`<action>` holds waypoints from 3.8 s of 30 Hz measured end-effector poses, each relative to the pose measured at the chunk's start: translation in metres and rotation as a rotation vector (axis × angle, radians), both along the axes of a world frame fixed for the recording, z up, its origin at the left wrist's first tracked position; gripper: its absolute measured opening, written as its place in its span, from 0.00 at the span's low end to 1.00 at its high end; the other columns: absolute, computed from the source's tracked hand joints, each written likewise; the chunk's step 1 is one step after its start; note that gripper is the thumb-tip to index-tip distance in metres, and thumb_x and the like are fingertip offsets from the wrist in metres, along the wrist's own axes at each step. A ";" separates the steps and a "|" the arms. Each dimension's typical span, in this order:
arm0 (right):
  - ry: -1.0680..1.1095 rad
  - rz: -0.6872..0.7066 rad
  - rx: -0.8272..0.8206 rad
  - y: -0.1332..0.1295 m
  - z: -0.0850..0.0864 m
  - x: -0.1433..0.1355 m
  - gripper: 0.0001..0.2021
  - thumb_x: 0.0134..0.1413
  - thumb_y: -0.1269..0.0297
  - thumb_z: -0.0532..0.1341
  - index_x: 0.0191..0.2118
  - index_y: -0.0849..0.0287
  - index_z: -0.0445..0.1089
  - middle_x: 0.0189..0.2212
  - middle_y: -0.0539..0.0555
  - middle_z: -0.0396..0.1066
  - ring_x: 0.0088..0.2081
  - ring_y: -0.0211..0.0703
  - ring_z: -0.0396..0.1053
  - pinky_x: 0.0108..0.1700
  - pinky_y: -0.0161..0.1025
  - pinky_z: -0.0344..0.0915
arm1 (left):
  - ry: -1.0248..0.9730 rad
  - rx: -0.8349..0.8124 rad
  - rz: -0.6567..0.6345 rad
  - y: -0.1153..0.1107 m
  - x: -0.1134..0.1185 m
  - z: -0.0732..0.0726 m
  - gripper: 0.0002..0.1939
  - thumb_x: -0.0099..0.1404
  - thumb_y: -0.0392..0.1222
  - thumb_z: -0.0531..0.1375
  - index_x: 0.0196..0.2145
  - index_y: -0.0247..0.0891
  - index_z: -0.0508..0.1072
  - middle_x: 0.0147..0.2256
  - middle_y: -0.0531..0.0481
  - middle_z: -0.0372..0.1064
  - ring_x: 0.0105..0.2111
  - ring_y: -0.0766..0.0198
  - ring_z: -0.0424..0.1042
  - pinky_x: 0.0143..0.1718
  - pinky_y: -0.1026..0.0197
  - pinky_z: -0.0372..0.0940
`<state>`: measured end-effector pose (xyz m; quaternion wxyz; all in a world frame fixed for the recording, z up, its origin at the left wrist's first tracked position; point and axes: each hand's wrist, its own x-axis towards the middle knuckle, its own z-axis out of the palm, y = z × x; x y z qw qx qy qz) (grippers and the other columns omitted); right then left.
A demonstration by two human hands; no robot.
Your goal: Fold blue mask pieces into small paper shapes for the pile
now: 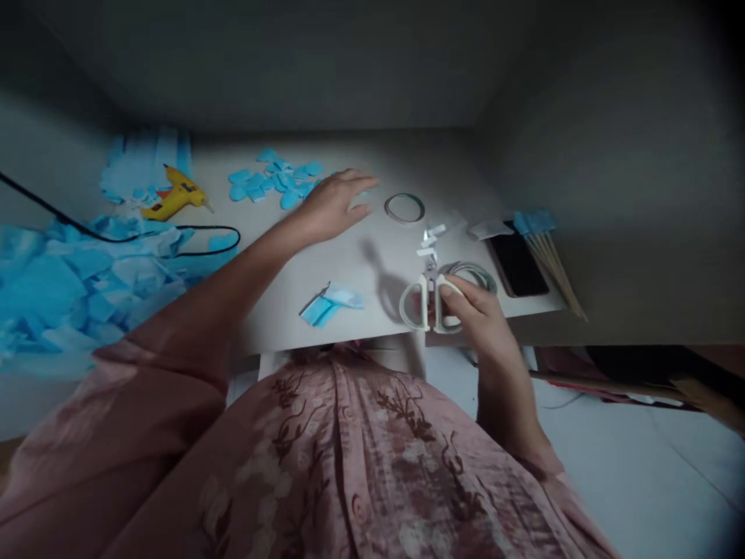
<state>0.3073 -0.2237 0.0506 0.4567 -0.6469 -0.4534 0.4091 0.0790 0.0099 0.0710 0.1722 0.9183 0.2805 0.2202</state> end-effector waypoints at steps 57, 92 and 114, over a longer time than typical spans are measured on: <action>0.276 0.374 0.147 0.185 0.006 -0.108 0.24 0.40 0.40 0.76 0.30 0.56 0.75 0.24 0.45 0.67 0.28 0.35 0.61 0.34 0.36 0.62 | -0.823 -1.015 0.212 -0.028 -0.075 -0.036 0.30 0.60 0.59 0.69 0.54 0.40 0.76 0.46 0.43 0.78 0.43 0.59 0.77 0.42 0.57 0.71; -0.209 0.365 0.444 0.167 -0.024 -0.117 0.13 0.63 0.55 0.61 0.32 0.59 0.75 0.25 0.49 0.70 0.28 0.37 0.63 0.34 0.37 0.59 | -0.718 -0.384 0.458 -0.030 -0.082 -0.041 0.10 0.60 0.48 0.66 0.30 0.38 0.78 0.27 0.53 0.75 0.30 0.64 0.72 0.35 0.62 0.66; 0.074 0.240 0.434 0.173 -0.030 -0.117 0.12 0.59 0.53 0.65 0.33 0.56 0.73 0.25 0.46 0.66 0.29 0.36 0.60 0.35 0.37 0.58 | -0.961 -0.483 0.533 -0.029 -0.079 -0.041 0.07 0.58 0.45 0.69 0.28 0.39 0.81 0.23 0.56 0.68 0.25 0.70 0.62 0.28 0.65 0.58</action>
